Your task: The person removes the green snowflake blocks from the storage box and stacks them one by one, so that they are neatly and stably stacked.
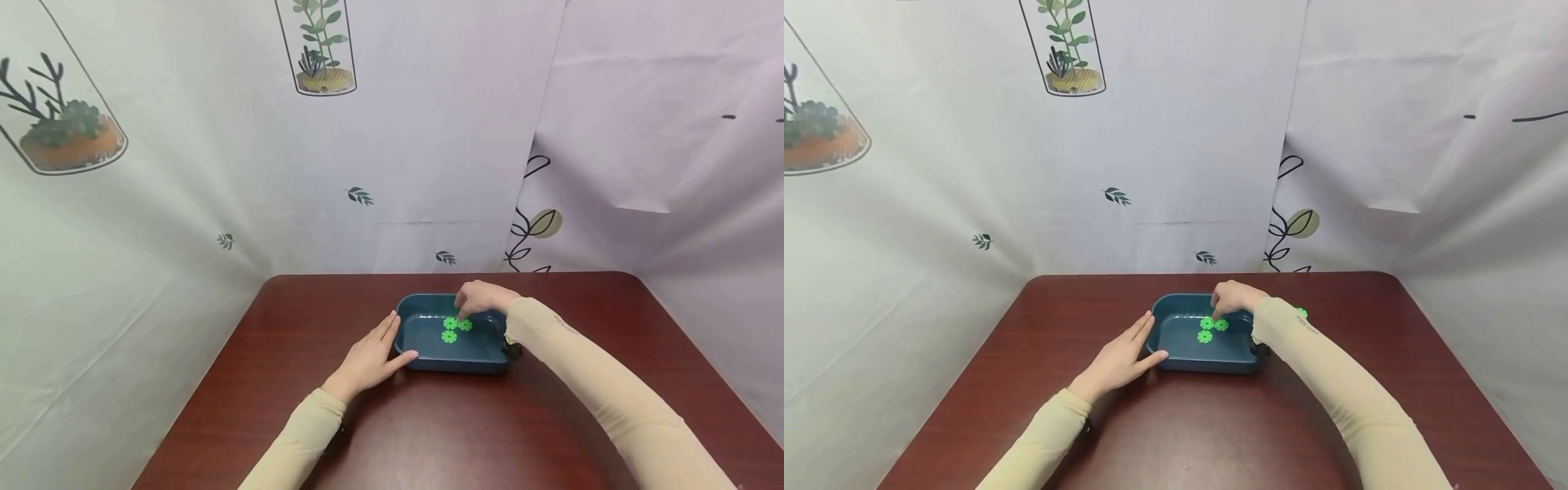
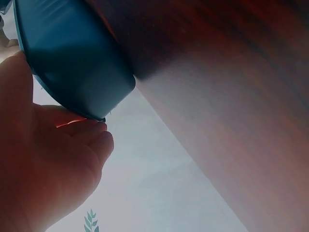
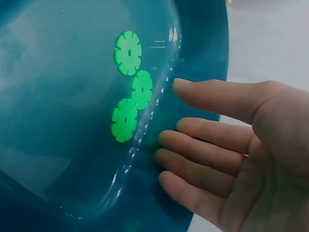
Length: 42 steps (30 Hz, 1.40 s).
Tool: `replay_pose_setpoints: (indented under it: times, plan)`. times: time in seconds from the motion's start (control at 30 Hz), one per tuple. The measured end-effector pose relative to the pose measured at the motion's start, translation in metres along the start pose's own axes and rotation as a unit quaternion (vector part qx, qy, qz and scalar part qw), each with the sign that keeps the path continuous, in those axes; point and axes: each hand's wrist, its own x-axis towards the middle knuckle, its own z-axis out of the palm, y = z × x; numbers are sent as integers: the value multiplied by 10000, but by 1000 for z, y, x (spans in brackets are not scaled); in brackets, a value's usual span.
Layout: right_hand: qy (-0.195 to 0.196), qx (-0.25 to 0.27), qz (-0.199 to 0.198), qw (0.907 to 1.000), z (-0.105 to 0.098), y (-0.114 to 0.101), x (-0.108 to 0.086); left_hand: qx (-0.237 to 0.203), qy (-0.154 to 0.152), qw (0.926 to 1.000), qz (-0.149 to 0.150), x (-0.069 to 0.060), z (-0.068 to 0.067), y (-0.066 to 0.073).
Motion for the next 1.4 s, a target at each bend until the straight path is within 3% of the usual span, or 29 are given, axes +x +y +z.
replay_pose_setpoints:
  times: [0.43,0.83,1.03,1.4]
  plan:
    - [-377,-309,325,9983,5,-8,4,-198,-84,9997,-118,-2,0,2]
    - [-1045,65,697,9921,11,-6,5,-258,12,9997,-30,-1,2,1]
    - [-1339,-183,691,9884,17,-6,7,-265,-58,9996,-71,-3,1,2]
    - [-1354,-531,536,9879,19,-6,13,-276,-2,9996,-62,-2,0,4]
